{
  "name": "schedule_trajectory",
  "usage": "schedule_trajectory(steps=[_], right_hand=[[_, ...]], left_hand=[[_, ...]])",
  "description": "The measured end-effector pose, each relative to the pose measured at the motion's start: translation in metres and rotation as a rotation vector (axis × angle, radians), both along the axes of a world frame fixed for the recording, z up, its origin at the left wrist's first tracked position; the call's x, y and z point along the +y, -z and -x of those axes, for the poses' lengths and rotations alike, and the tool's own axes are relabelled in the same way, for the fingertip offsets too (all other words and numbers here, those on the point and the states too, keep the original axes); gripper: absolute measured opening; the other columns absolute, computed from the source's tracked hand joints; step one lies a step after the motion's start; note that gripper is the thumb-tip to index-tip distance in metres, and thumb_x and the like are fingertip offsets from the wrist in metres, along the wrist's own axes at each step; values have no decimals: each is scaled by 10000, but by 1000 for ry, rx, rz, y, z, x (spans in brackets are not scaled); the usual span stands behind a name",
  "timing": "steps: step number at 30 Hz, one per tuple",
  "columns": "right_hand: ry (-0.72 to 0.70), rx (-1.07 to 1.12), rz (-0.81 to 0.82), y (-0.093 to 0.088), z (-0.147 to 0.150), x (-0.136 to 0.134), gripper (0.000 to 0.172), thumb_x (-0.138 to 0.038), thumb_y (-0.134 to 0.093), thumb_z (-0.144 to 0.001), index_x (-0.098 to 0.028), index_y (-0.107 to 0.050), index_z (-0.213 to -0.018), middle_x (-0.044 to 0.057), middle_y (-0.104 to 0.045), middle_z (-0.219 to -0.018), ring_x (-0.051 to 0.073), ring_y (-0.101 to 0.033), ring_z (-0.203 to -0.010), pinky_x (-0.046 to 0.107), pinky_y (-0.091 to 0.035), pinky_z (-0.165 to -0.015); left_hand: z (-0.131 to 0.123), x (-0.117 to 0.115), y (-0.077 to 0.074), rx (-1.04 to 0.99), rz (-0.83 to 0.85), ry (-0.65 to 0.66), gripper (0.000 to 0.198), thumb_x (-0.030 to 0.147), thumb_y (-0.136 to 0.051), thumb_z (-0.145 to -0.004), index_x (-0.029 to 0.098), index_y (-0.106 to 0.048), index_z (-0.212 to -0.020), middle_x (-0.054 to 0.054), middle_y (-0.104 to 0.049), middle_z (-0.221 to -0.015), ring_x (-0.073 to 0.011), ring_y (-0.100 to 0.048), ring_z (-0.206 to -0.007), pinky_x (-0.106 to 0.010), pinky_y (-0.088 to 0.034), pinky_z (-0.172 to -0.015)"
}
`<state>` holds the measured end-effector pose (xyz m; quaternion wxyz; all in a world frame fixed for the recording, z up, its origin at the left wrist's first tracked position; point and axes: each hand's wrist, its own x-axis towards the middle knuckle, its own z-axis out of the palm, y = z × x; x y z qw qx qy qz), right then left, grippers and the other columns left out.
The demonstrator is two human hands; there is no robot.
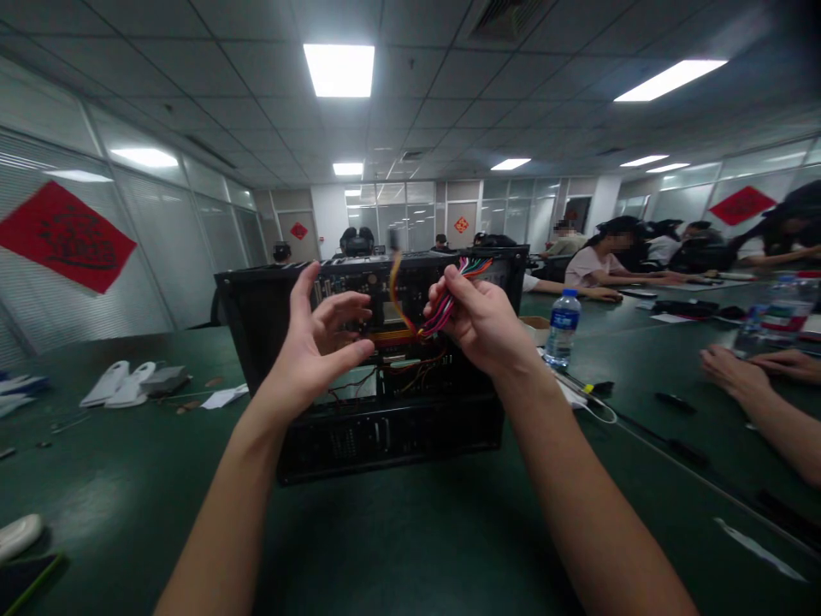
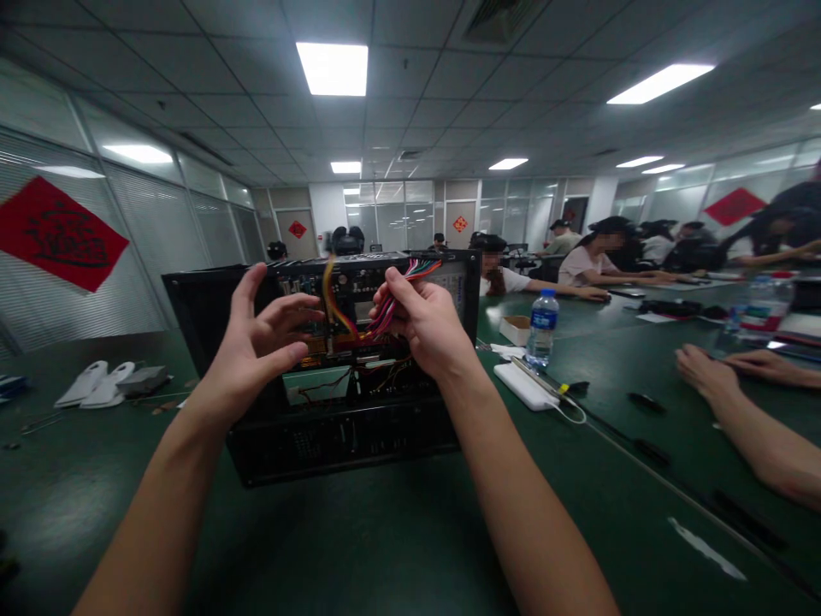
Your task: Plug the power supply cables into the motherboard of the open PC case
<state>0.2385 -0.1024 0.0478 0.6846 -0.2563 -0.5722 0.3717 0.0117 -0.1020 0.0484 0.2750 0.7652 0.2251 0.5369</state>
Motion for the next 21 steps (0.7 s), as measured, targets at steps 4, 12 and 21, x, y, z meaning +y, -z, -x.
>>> schedule_trajectory(steps=[4,12,21], right_hand=[[18,32,1,2,11,-1,511,-647,-756,-710,-169,-628,-841,42,-682,-800,164,-683,-727,280,-587,-622],[8,10,17,8,25,1,489,-602,-791,-691,-156,-650,-834,55,-701,-833,171,-692,-741,310,-602,-675],[-74,-307,55,6,13,-1,267,-266,-799,-669,-139,-715,-889,61,-745,-903,174,-690,-809,307,-577,-741]], left_hand=[[-16,7,17,237,21,161,816,312,-793,-746,243,-416,-1466,-141,-550,-1437,-281,-566,-1284,-428,-465,-1083],[-44,18,39,201,-119,-5,291,335,-571,-945,178,-693,-1157,-84,-724,-1183,-253,-657,-1114,-370,-486,-1011],[-33,42,50,151,-124,-8,311,360,-561,-961,170,-705,-1160,-58,-744,-1092,-237,-670,-1004,-304,-504,-886]])
